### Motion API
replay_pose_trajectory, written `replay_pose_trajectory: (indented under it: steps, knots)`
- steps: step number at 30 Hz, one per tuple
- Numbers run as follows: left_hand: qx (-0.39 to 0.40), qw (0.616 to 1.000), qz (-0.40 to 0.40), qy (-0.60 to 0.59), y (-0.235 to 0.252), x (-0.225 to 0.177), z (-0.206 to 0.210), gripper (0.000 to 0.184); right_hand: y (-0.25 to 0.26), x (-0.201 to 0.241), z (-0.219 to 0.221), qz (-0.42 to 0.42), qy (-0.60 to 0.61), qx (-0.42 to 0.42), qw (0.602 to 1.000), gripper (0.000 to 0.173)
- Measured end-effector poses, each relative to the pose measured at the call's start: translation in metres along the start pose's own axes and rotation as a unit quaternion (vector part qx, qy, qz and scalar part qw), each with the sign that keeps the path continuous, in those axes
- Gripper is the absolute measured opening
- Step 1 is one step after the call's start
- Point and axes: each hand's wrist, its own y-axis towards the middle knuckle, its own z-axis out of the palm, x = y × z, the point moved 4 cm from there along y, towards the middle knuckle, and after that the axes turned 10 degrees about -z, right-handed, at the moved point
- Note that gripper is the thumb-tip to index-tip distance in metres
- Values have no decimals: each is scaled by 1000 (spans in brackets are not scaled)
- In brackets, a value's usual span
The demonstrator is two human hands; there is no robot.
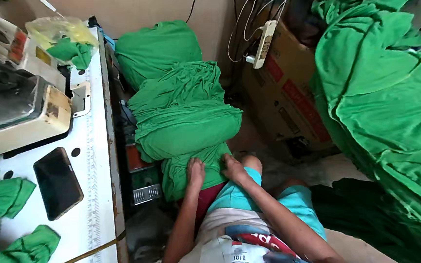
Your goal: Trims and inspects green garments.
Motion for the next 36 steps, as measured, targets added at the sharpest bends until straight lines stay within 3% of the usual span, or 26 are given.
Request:
replay_pose_trajectory:
  steps: [4, 9, 12, 14, 16, 19, 22, 25, 27, 32, 36]
  knots:
    - [-63, 997, 44, 20, 3, 6, -6, 30, 1, -1, 0, -4, 2, 4, 1000, 58]
    - [-45, 992, 46, 106, -1, -13, -11, 40, -4, 6, 0, -4, -11, -1, 1000, 57]
    - [-49, 991, 122, 16, -5, -27, -13, 37, -7, 8, -3, -15, 34, -40, 999, 50]
    - [-2, 985, 142, -95, -4, -25, -5, 34, -2, 3, -3, -55, 121, -80, 988, 40]
    - [51, 982, 109, -148, 0, -16, 7, 33, 9, -4, 0, -83, 214, -75, 970, 33]
    - [48, 988, 68, -129, 3, -7, 17, 32, 21, -11, 7, -44, 275, 7, 960, 31]
    - [51, 996, 39, -59, -3, -18, 13, 32, 25, -12, 7, -18, 302, 35, 952, 30]
    - [62, 997, 10, 42, -9, -31, 15, 47, 25, -14, 7, -14, 341, 20, 940, 27]
    - [74, 995, 6, 59, -11, -32, 14, 36, 25, -15, 8, -13, 345, 17, 938, 27]
    - [128, 990, 29, -56, -10, -8, -3, 24, 25, -15, 8, -23, 336, 8, 941, 28]
    - [111, 989, -26, -93, -11, -15, -3, 44, 26, -17, 9, -21, 360, -10, 933, 33]
